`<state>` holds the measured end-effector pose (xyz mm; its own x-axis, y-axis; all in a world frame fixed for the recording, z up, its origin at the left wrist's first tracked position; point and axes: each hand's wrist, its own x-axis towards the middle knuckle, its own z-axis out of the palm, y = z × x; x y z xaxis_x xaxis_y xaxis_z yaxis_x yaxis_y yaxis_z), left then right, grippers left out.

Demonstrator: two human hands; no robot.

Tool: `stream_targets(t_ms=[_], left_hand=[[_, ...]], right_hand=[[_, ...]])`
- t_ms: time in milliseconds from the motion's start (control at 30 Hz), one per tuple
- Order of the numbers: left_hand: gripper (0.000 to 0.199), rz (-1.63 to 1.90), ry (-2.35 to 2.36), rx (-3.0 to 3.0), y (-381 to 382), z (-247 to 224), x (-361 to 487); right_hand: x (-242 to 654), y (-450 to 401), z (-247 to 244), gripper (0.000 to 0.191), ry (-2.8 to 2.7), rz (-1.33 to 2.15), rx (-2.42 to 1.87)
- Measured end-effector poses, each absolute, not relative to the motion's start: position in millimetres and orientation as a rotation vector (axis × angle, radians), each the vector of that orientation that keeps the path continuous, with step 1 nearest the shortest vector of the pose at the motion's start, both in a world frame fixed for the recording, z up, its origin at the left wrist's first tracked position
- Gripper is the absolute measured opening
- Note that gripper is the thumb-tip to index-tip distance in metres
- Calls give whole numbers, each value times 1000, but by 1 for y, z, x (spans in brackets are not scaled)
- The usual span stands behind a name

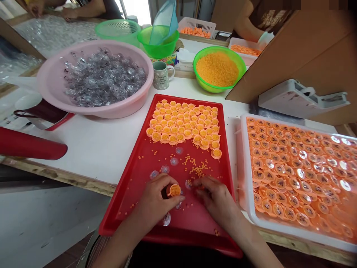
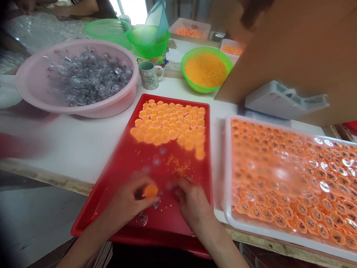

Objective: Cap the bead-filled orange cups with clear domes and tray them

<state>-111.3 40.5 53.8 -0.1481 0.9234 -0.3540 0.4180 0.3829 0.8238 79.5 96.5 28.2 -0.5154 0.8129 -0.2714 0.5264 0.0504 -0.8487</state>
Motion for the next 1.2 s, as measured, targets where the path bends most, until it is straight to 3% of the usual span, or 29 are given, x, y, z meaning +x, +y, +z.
stream_targets(t_ms=[100,367,467,567,667,800,967,1200], left_hand=[[19,767,1721,1014,34,55,-122],[41,1023,1463,441,28,59,-124],[36,1044,1351,341,29,61,-119],[27,1071,1295,359,31,59,-113],[23,1068,1296,403,35,56,-105],[25,1054,1292,413,41,53,-94],[27,1044,1288,399,43,52,-85],[27,1072,1237,312,44,53,-79]], right_hand=[[85,95,27,25,-2259,1167,-1343],[66,93,5,24,-2563,947,-1176],[77,97,9,24,-2341,1156,-1169],[93,100,18,14,-1829,1640,-1255],[102,100,22,20,-1219,2020,-1240],[104,98,23,30,-1016,2114,-1171],[101,98,27,18,-915,2184,-1065],[102,97,27,22,-982,2174,-1088]])
